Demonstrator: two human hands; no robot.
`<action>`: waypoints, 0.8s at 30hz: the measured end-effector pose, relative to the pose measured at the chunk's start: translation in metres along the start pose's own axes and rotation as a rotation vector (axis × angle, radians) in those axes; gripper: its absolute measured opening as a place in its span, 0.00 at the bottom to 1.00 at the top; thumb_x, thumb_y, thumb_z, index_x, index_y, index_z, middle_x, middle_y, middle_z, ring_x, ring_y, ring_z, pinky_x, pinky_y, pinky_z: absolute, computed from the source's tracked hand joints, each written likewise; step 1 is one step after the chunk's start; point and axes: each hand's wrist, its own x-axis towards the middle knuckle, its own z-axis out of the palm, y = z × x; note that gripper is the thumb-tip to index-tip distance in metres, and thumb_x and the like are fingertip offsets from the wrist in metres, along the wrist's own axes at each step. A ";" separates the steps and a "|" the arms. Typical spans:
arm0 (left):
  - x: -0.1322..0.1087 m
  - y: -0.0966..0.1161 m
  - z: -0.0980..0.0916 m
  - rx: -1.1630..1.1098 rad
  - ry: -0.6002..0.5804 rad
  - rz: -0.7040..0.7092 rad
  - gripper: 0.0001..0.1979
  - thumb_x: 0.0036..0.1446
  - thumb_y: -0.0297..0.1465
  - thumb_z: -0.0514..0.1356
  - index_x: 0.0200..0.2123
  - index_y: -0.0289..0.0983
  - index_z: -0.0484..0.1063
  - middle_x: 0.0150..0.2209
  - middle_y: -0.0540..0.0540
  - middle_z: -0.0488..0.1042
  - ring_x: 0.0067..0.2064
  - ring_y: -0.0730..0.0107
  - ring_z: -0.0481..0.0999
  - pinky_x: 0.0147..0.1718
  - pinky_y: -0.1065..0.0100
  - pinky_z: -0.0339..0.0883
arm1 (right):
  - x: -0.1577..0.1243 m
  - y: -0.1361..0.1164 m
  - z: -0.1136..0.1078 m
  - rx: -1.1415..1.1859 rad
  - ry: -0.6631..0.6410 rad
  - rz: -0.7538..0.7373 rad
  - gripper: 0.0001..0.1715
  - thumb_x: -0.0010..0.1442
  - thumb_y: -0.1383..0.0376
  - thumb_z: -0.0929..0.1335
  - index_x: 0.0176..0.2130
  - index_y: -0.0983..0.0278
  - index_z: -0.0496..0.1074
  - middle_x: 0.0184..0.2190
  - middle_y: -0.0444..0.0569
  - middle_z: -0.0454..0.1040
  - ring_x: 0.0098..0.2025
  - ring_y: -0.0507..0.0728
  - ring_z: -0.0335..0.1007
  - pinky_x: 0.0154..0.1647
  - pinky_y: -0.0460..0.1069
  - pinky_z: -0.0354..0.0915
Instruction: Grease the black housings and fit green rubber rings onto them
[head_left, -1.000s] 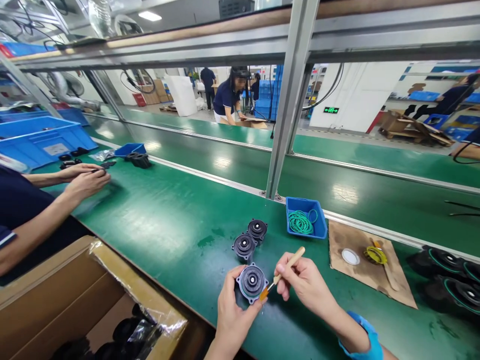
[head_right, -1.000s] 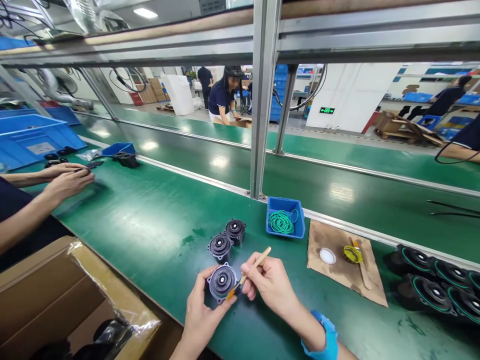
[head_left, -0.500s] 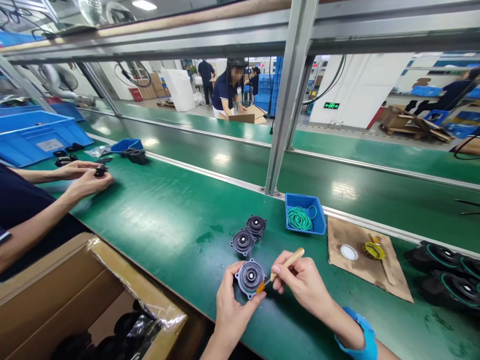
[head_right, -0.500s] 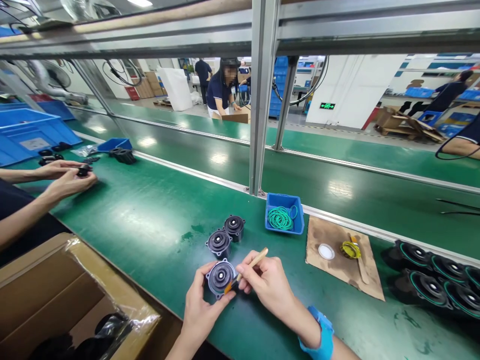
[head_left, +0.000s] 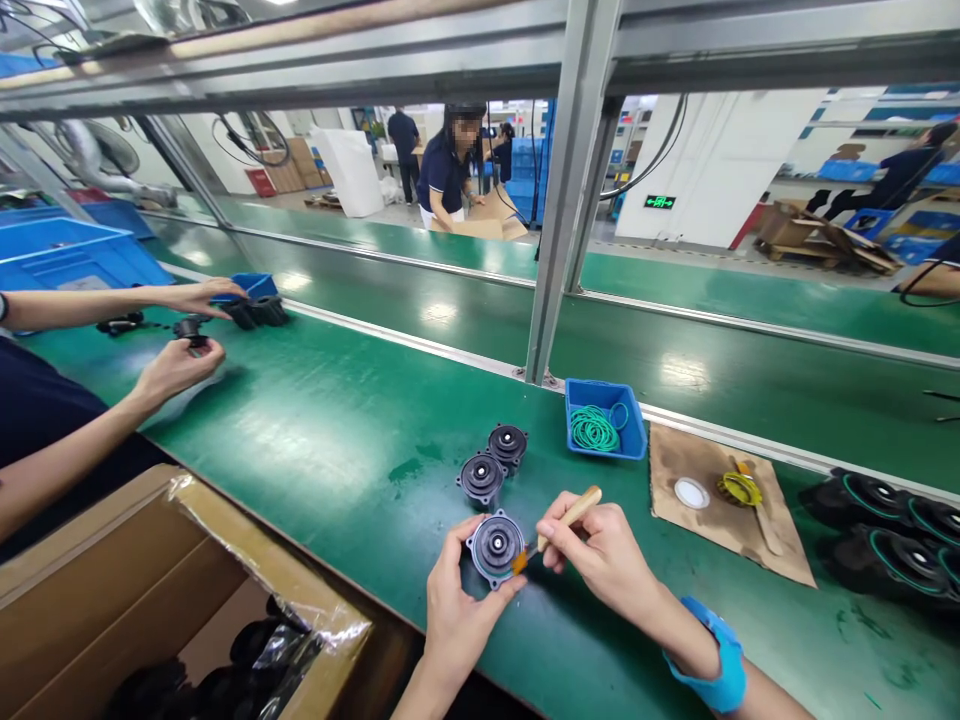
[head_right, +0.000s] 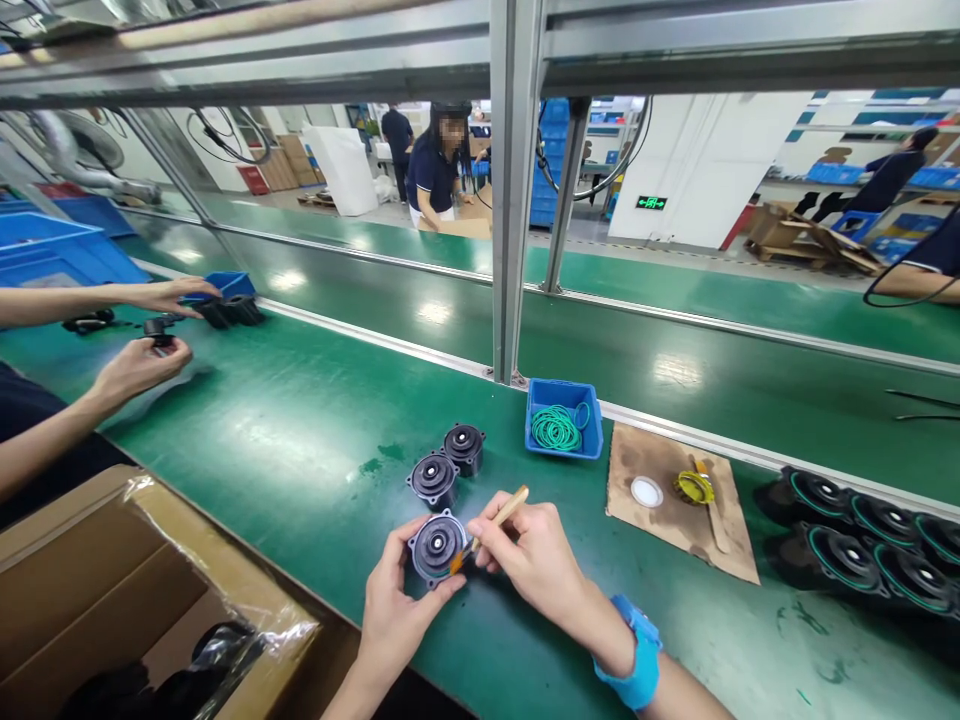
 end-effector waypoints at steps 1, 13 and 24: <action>0.000 0.000 0.000 -0.005 0.000 -0.004 0.29 0.45 0.37 0.73 0.49 0.38 0.70 0.47 0.41 0.79 0.48 0.53 0.80 0.51 0.51 0.74 | 0.000 -0.001 0.001 0.002 -0.016 -0.003 0.30 0.67 0.45 0.65 0.25 0.64 0.73 0.23 0.47 0.74 0.19 0.50 0.71 0.20 0.43 0.69; -0.001 -0.002 -0.002 -0.096 -0.099 0.051 0.31 0.47 0.38 0.73 0.53 0.39 0.69 0.53 0.40 0.77 0.55 0.51 0.78 0.55 0.50 0.72 | 0.004 -0.004 -0.006 -0.307 0.126 -0.270 0.32 0.72 0.51 0.61 0.23 0.63 0.75 0.25 0.48 0.77 0.24 0.52 0.74 0.28 0.45 0.69; -0.001 0.019 -0.005 0.161 0.109 0.471 0.24 0.50 0.29 0.71 0.50 0.38 0.68 0.46 0.41 0.77 0.49 0.57 0.79 0.48 0.58 0.77 | -0.007 -0.023 -0.013 -0.059 0.229 -0.134 0.30 0.63 0.44 0.69 0.22 0.63 0.76 0.18 0.46 0.75 0.16 0.52 0.70 0.16 0.45 0.65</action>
